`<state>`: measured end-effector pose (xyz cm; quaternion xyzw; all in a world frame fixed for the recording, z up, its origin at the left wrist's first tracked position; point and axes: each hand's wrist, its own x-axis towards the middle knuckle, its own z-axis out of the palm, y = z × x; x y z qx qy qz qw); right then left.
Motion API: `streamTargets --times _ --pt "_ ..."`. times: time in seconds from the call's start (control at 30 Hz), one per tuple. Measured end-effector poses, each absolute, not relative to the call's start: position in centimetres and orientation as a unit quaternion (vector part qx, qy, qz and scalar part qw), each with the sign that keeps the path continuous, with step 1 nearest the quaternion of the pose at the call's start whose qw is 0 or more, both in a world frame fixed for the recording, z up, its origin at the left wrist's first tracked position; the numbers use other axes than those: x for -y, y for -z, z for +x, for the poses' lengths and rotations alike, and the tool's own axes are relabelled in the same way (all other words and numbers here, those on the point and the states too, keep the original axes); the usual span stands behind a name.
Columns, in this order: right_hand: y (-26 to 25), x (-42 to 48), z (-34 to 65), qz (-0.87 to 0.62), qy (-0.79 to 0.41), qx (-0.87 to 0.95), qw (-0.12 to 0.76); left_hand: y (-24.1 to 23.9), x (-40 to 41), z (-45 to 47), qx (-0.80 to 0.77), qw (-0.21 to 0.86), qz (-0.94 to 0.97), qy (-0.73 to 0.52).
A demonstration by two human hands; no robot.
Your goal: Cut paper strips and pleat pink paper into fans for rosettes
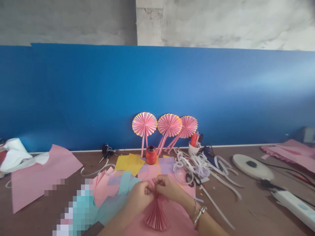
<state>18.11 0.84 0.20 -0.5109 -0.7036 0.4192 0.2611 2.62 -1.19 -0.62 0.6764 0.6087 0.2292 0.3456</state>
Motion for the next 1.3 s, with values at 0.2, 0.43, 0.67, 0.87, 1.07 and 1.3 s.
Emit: streamTargets --times 0.2,0.43,0.67,0.87,1.07,1.3 --pt "0.6 -1.1 18.2 -0.503 -0.418 0.708 0.266 0.3 1.6 2.9 -0.621 0.304 0.691 -0.212" --pt "1.3 -1.3 18.4 -0.498 -0.422 0.707 0.273 -0.8 2.6 2.6 -0.599 0.221 0.747 -0.184" --pt "1.7 -1.4 18.4 -0.486 -0.433 0.708 0.274 -0.1 2.6 2.3 -0.584 0.147 0.788 -0.127" --pt "1.5 -1.5 18.7 -0.481 -0.435 0.71 0.274 0.1 2.8 2.2 -0.563 0.122 0.81 -0.106" --pt "0.8 -1.3 18.6 -0.483 -0.438 0.705 0.279 0.8 2.2 2.2 -0.585 0.319 0.711 -0.225" --pt "0.9 -1.4 18.8 -0.467 -0.448 0.708 0.282 1.0 0.8 1.7 -0.555 0.525 0.611 -0.207"
